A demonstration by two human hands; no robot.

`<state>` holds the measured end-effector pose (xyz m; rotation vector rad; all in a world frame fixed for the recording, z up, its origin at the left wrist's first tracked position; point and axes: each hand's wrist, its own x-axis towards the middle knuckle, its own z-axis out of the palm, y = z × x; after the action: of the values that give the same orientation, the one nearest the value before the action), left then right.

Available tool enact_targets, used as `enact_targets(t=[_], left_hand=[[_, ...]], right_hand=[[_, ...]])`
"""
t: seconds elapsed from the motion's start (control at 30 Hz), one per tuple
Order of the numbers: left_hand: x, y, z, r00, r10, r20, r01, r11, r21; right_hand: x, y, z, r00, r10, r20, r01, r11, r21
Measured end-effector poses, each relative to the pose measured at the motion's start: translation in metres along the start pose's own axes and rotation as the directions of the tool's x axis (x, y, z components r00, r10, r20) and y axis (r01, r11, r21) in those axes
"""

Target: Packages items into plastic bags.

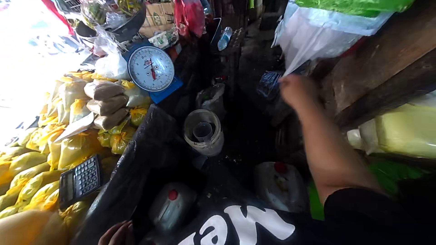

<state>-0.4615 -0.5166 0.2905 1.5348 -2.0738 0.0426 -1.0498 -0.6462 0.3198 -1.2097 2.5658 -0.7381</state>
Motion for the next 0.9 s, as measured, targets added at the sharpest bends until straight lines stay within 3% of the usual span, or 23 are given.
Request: enact_targets(t=[0.07,0.1,0.13,0.17,0.2,0.23,0.27,0.33,0.4,0.47,0.5,0.53,0.57,0.63,0.67,0.7,0.73,0.77,0.8,0.9], left_hand=[[0.017,0.016,0.018,0.982,-0.114,0.152,0.153,0.948,-0.278],[0.027,0.026,0.033,0.941,-0.179,0.287,0.293,0.857,-0.424],[0.036,0.034,0.050,0.855,-0.207,0.476,0.472,0.690,-0.549],[0.044,0.039,0.068,0.732,-0.141,0.667,0.646,0.455,-0.613],[0.052,0.043,0.085,0.619,-0.008,0.786,0.767,0.221,-0.602],[0.059,0.048,0.101,0.558,0.107,0.823,0.824,0.042,-0.565],[0.066,0.054,0.110,0.567,0.157,0.808,0.823,-0.065,-0.565],[0.077,0.060,0.118,0.687,0.168,0.707,0.726,-0.148,-0.671],[0.088,0.052,0.113,0.773,0.035,0.633,0.633,-0.111,-0.766],[0.092,0.033,0.099,0.762,-0.179,0.623,0.628,-0.032,-0.777],[0.088,0.021,0.092,0.749,-0.275,0.603,0.625,-0.009,-0.780],[0.079,0.007,0.085,0.743,-0.341,0.576,0.615,0.007,-0.789],[0.068,-0.004,0.075,0.745,-0.375,0.551,0.604,0.031,-0.796],[0.043,-0.017,0.051,0.756,-0.392,0.524,0.591,0.067,-0.804],[0.029,-0.019,0.039,0.755,-0.397,0.523,0.589,0.060,-0.806],[0.015,-0.022,0.030,0.755,-0.398,0.521,0.582,0.041,-0.812],[0.002,-0.025,0.023,0.756,-0.396,0.521,0.575,0.019,-0.818],[-0.010,-0.028,0.017,0.759,-0.394,0.518,0.565,0.004,-0.825],[-0.021,-0.031,0.011,0.764,-0.390,0.513,0.556,-0.003,-0.831],[-0.045,-0.037,-0.008,0.773,-0.379,0.509,0.551,0.003,-0.835]], right_hand=[[-0.047,-0.021,0.036,0.981,-0.194,0.018,0.192,0.978,0.087],[-0.076,-0.036,0.056,0.947,-0.321,0.010,0.313,0.931,0.189],[-0.108,-0.053,0.078,0.885,-0.465,0.029,0.431,0.839,0.333],[-0.143,-0.069,0.102,0.777,-0.626,0.071,0.513,0.695,0.504],[-0.177,-0.084,0.124,0.615,-0.784,0.088,0.544,0.503,0.672],[-0.205,-0.098,0.141,0.419,-0.903,0.095,0.515,0.322,0.794],[-0.228,-0.109,0.158,0.230,-0.970,0.073,0.454,0.174,0.874],[-0.252,-0.117,0.189,-0.045,-0.996,0.078,0.321,0.060,0.945],[-0.255,-0.107,0.218,-0.195,-0.967,0.165,0.329,0.094,0.940],[-0.253,-0.094,0.236,-0.327,-0.873,0.362,0.385,0.227,0.894],[-0.251,-0.090,0.240,-0.366,-0.808,0.462,0.392,0.316,0.864],[-0.247,-0.086,0.242,-0.354,-0.766,0.537,0.386,0.403,0.830],[-0.241,-0.084,0.242,-0.277,-0.742,0.611,0.370,0.504,0.780],[-0.224,-0.085,0.241,0.069,-0.751,0.657,0.238,0.652,0.720],[-0.215,-0.093,0.240,0.236,-0.741,0.629,0.147,0.667,0.730],[-0.206,-0.104,0.244,0.338,-0.748,0.572,0.101,0.633,0.768],[-0.199,-0.117,0.249,0.366,-0.774,0.517,0.098,0.584,0.806],[-0.197,-0.132,0.254,0.324,-0.808,0.492,0.108,0.548,0.829],[-0.199,-0.150,0.258,0.234,-0.831,0.504,0.121,0.539,0.833],[-0.227,-0.207,0.271,-0.118,-0.817,0.564,0.114,0.553,0.825]])
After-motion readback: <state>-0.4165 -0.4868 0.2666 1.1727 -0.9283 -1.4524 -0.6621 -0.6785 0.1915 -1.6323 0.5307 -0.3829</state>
